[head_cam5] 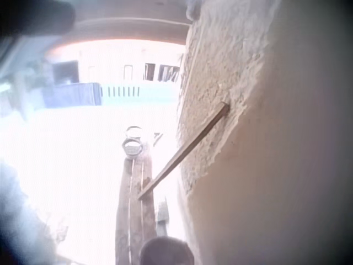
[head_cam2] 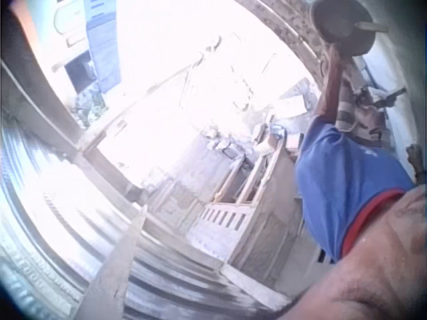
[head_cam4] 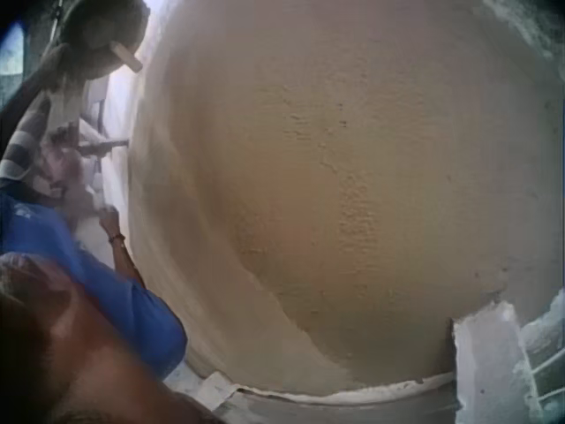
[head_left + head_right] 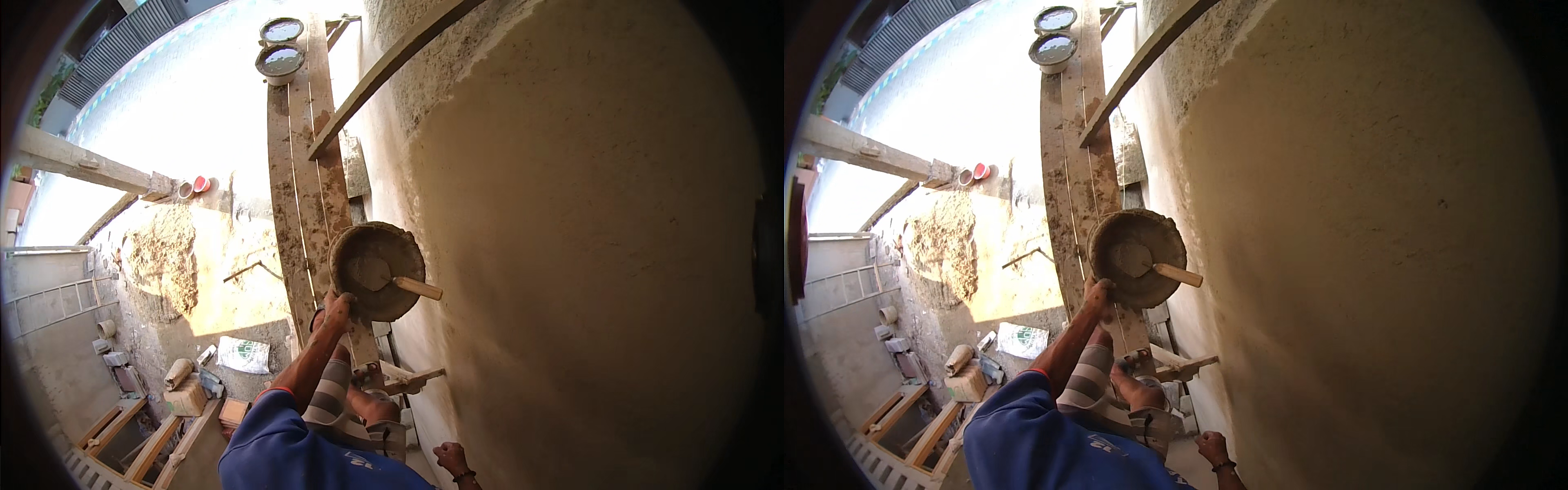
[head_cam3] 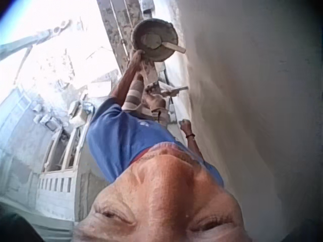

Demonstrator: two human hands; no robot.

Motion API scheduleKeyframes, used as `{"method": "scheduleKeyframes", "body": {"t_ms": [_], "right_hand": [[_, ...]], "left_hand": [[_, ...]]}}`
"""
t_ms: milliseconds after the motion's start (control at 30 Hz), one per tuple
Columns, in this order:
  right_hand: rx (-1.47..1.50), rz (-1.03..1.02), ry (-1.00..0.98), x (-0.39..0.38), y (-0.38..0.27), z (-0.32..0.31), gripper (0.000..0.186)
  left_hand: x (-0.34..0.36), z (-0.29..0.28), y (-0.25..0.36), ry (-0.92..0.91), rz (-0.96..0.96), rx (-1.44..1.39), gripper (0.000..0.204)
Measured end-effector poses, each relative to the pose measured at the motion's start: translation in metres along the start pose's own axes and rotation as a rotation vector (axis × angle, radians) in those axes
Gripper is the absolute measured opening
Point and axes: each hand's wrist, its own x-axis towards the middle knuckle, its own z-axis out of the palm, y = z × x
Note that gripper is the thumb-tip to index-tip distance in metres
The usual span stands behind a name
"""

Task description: The person applies wet plaster to an interior wall using a trowel and then smooths it across the surface with a long wooden board.

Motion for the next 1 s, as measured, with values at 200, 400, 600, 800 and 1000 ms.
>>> {"method": "scheduleKeyframes", "body": {"t_ms": [200,400,600,800,1000], "right_hand": [[-0.309,-0.050,-0.118,0.052,0.044,0.035,0.034],[0.018,-0.325,0.152,0.136,-0.096,-0.028,0.029],[-0.137,-0.225,0.130,0.244,-0.239,-0.106,0.030],[-0.836,-0.981,0.563,0.322,-0.454,-0.235,0.057],[-1.537,-0.989,1.434,0.383,-0.681,-0.349,0.077]], "left_hand": [[0.127,-0.008,-0.005,0.207,-0.180,-0.172,0.032],[0.275,-0.098,-0.099,0.280,0.011,-0.224,0.040],[0.313,-0.149,-0.142,0.315,-0.018,-0.335,0.040],[0.327,-0.179,-0.164,0.271,-0.110,-0.330,0.042],[0.329,-0.172,-0.165,0.476,0.054,-0.266,0.054]]}}
